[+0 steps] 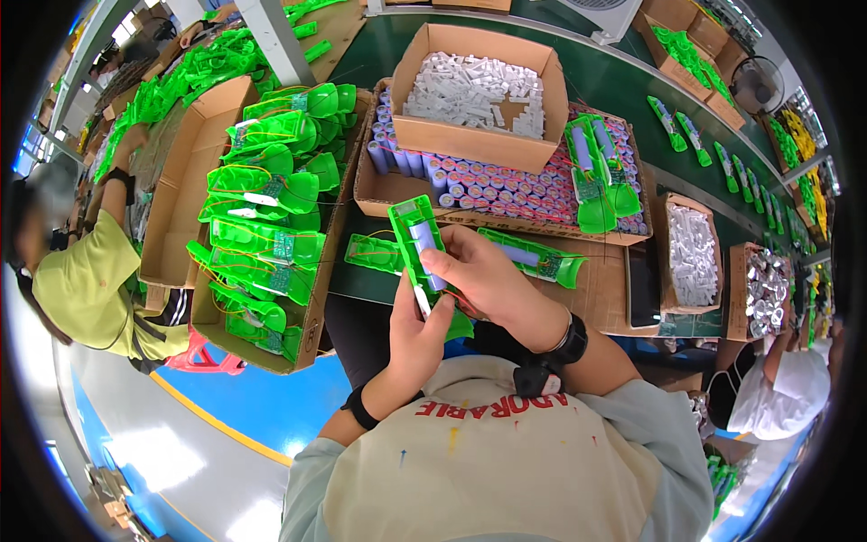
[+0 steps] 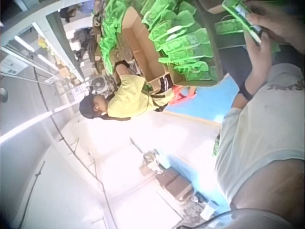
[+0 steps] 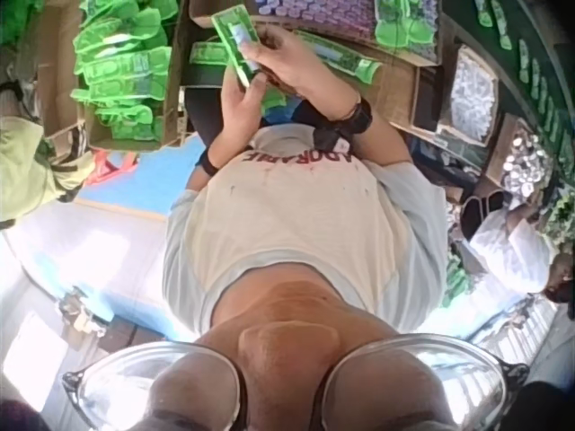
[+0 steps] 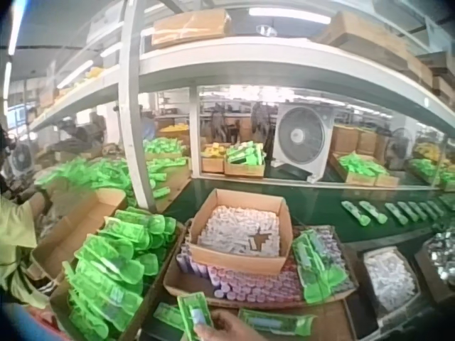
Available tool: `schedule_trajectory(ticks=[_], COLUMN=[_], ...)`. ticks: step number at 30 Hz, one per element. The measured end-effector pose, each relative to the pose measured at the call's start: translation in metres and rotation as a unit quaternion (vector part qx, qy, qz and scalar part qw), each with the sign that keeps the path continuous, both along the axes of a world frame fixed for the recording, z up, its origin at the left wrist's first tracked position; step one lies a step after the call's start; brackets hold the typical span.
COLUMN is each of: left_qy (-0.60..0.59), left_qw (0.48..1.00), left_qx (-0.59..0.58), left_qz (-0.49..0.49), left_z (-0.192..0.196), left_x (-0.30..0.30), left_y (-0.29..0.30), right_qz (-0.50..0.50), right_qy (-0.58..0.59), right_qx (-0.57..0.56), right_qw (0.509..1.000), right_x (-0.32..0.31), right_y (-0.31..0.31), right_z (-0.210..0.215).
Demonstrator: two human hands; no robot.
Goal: Assembling green plastic handheld devices by inserting batteries and internal components.
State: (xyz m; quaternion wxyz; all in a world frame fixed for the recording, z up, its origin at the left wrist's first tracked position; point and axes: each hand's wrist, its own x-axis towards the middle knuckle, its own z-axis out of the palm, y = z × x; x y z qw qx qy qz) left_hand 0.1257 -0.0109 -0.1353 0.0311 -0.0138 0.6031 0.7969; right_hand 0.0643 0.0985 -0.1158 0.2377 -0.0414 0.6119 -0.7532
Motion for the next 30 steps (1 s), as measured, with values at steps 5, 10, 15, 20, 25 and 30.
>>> schedule_trajectory(ticks=[5, 10, 15, 20, 25, 30], left_qy=[0.035, 0.039, -0.062, -0.008, 0.019, -0.009], left_qw=[0.998, 0.999, 0.988, 0.995, 0.995, 0.994], left_qx=[-0.043, 0.002, 0.142, 0.093, 0.064, 0.079], left_qz=[-0.020, 0.008, -0.024, -0.027, -0.075, -0.071], left_z=[0.000, -0.004, 0.000, 0.000, -0.001, -0.002], left_x=[0.000, -0.002, -0.006, -0.008, -0.010, -0.011], left_y=[0.003, 0.009, 0.008, 0.009, 0.005, 0.009], right_qz=[-0.030, -0.054, -0.062, -0.063, -0.085, -0.088], right_qy=[0.045, 0.047, 0.037, 0.167, 0.132, 0.118], right_qx=[0.028, 0.068, 0.133, 0.097, 0.050, 0.049], right_qw=[0.998, 0.995, 0.988, 0.979, 0.986, 0.988], right_x=[0.005, 0.009, 0.009, 0.008, 0.010, 0.010], right_y=[0.005, 0.005, 0.006, 0.011, 0.016, 0.021], right_z=[-0.002, -0.002, 0.009, -0.003, 0.009, 0.002])
